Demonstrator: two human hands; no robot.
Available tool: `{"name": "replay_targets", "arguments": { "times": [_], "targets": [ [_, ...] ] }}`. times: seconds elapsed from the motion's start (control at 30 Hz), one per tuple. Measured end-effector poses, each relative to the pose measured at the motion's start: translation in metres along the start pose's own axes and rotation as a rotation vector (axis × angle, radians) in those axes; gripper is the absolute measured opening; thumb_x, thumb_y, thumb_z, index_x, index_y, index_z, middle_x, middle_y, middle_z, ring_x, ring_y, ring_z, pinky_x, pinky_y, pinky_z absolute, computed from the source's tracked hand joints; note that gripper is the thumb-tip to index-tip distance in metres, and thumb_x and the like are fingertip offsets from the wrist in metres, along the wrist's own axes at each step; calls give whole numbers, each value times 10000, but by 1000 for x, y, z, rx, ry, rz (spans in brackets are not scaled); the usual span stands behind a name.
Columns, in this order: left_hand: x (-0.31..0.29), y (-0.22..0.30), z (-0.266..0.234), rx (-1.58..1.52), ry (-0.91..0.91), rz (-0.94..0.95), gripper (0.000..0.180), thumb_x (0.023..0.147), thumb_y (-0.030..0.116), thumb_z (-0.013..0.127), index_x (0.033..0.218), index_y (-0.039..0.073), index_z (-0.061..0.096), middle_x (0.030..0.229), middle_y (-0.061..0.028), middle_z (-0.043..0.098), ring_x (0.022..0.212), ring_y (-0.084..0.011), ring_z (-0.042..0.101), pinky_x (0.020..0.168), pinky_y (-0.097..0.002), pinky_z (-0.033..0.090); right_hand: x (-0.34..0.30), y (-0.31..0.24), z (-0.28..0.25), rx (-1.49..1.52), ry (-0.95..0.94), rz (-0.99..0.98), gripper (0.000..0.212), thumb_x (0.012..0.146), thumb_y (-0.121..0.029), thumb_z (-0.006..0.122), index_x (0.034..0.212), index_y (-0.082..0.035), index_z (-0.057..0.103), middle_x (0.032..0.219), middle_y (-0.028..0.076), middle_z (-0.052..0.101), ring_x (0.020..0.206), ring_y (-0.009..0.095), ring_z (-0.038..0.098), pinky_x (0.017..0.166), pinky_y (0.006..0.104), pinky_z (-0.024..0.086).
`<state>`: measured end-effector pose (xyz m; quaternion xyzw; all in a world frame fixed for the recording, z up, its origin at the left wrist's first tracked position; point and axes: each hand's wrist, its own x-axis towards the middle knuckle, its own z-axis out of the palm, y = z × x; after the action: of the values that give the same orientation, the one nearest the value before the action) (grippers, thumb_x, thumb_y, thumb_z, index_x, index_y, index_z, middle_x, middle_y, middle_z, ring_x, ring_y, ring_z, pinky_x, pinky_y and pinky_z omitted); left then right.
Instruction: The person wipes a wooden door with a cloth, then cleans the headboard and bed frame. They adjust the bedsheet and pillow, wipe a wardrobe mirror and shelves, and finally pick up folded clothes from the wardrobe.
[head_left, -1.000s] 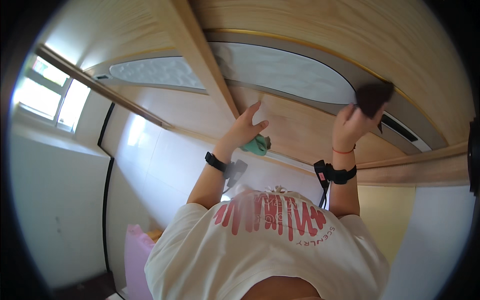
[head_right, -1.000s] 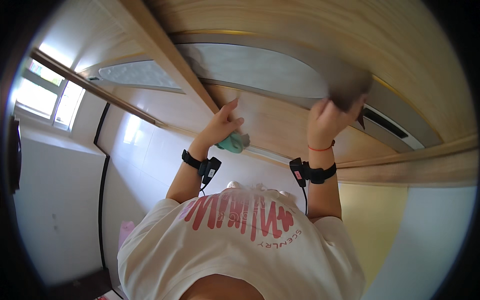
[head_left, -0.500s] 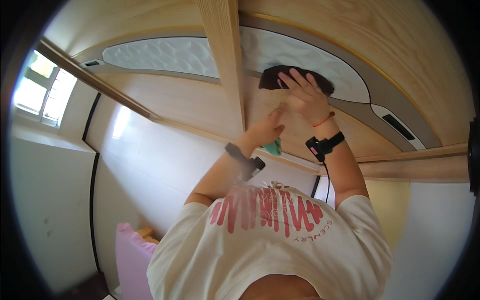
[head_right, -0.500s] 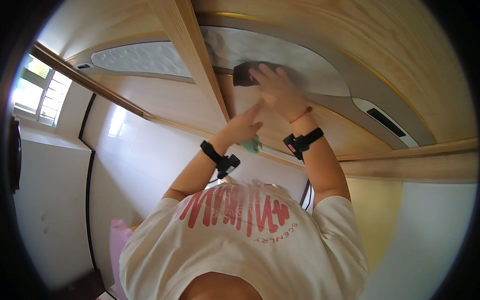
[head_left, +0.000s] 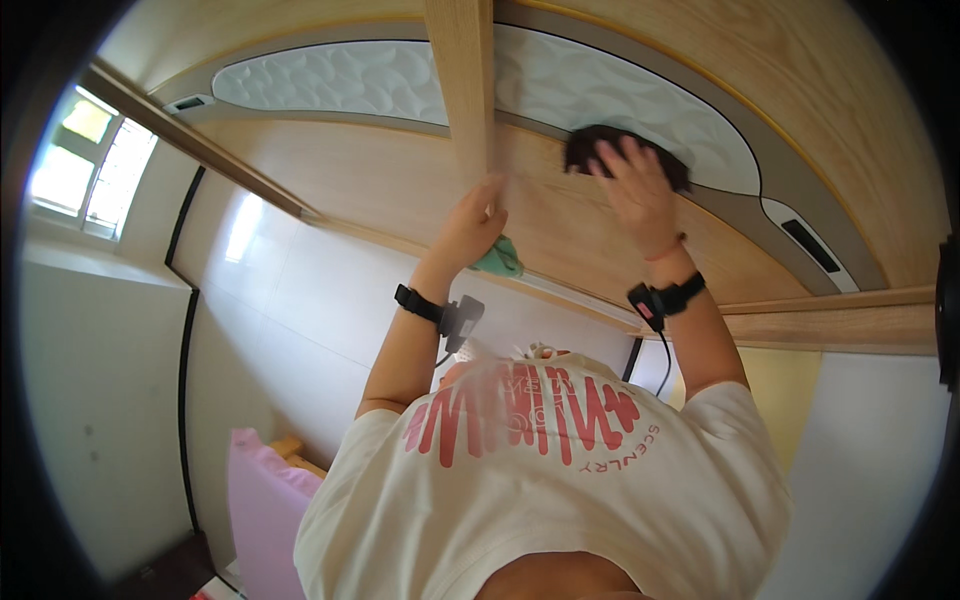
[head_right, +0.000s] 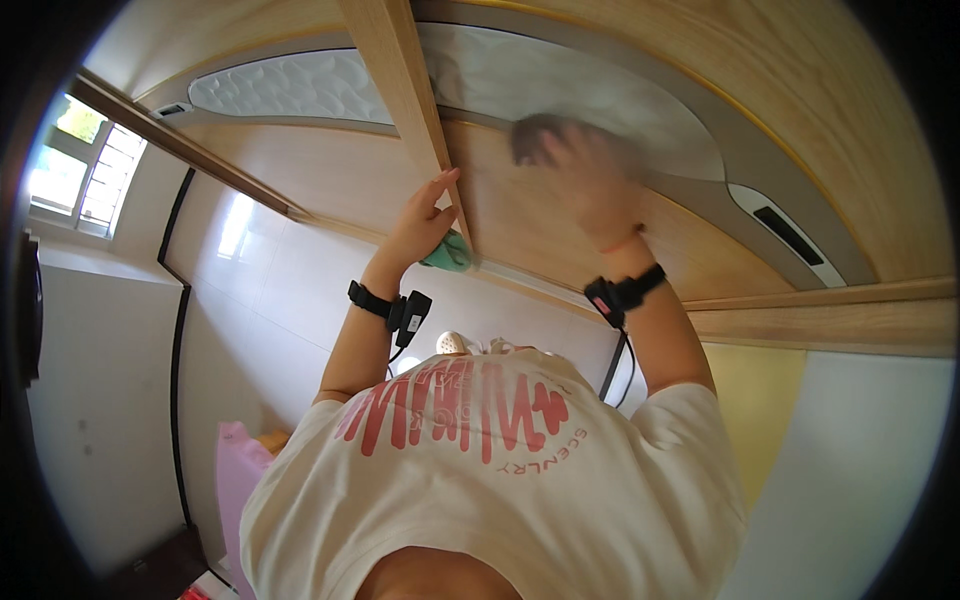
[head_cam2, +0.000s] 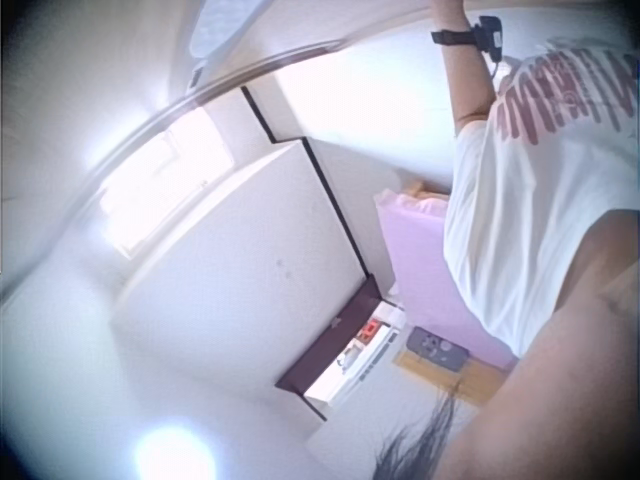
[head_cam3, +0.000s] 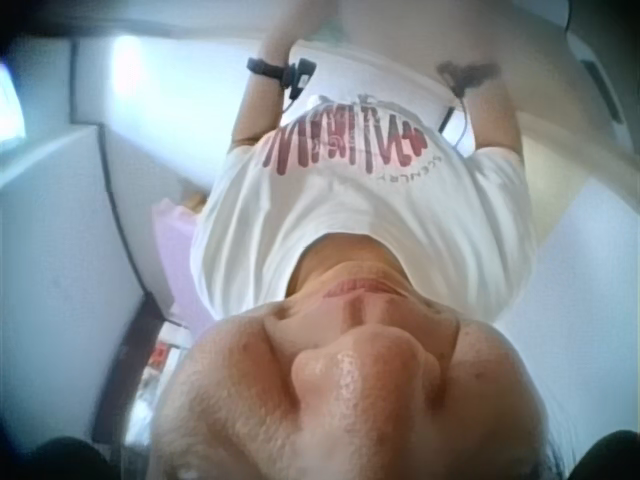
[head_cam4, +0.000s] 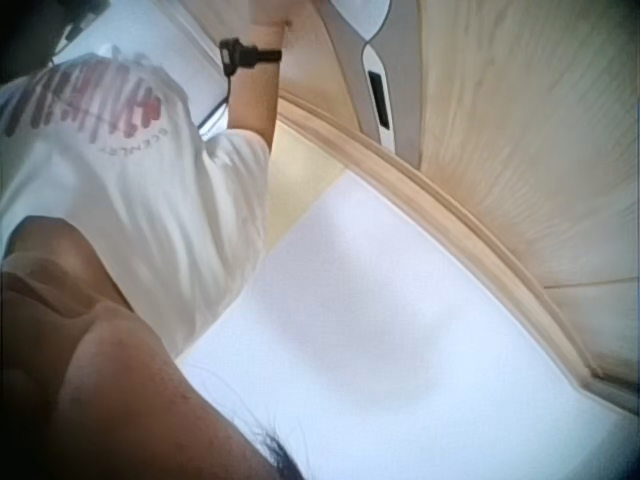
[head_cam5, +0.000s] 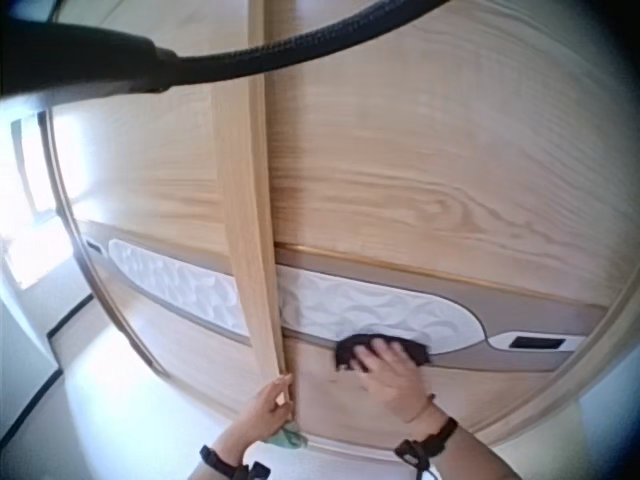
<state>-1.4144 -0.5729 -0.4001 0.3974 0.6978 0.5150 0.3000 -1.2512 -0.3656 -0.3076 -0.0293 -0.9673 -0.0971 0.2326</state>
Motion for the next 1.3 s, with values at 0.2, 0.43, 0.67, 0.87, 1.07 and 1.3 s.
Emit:
{"name": "replay_targets", "arguments": {
  "times": [0.2,0.43,0.67,0.87,1.07,1.3],
  "targets": [
    [21,26,8,-278,119,-62,461,801,-63,472,1248,52,495,1183,-65,547,713,-91,569,639,-233,475,36,-24,64,399,-400,150,308,882,-144,463,1157,-78,587,1430,-17,373,1337,206,331,1035,404,380],
    [57,36,11,85,257,126,623,787,-40,440,1394,51,337,1280,-219,465,1183,-368,439,1006,-378,340,-4,49,40,117,-232,-178,316,843,-162,528,1143,-98,599,1408,-28,398,1331,184,324,1053,326,375],
    [70,49,46,306,300,-86,725,798,23,470,1449,14,151,1389,-322,304,1330,-429,250,1044,-400,287,-94,152,-4,-211,-138,119,331,793,-116,587,1091,-256,619,1338,-23,445,1260,239,404,1051,386,348],
    [48,12,24,215,338,-116,746,785,7,414,1462,23,100,1442,-311,227,1375,-405,169,1088,-373,200,-156,179,9,-362,-53,454,371,770,-107,623,1125,-208,589,1282,41,451,1220,317,429,980,426,414],
    [75,12,45,68,247,-7,733,774,-26,402,1453,-2,128,1456,-262,252,1369,-356,226,1094,-336,192,-178,194,-1,-291,24,990,357,782,-46,574,1137,-75,543,1313,190,400,1213,386,408,1007,457,379],
    [60,-7,18,-140,64,36,753,761,-50,397,1458,12,120,1490,-214,215,1402,-300,155,1111,-311,148,-181,116,14,-337,153,1233,299,767,-106,625,996,70,547,1001,242,549,995,397,493,905,458,381]
  ]
}}
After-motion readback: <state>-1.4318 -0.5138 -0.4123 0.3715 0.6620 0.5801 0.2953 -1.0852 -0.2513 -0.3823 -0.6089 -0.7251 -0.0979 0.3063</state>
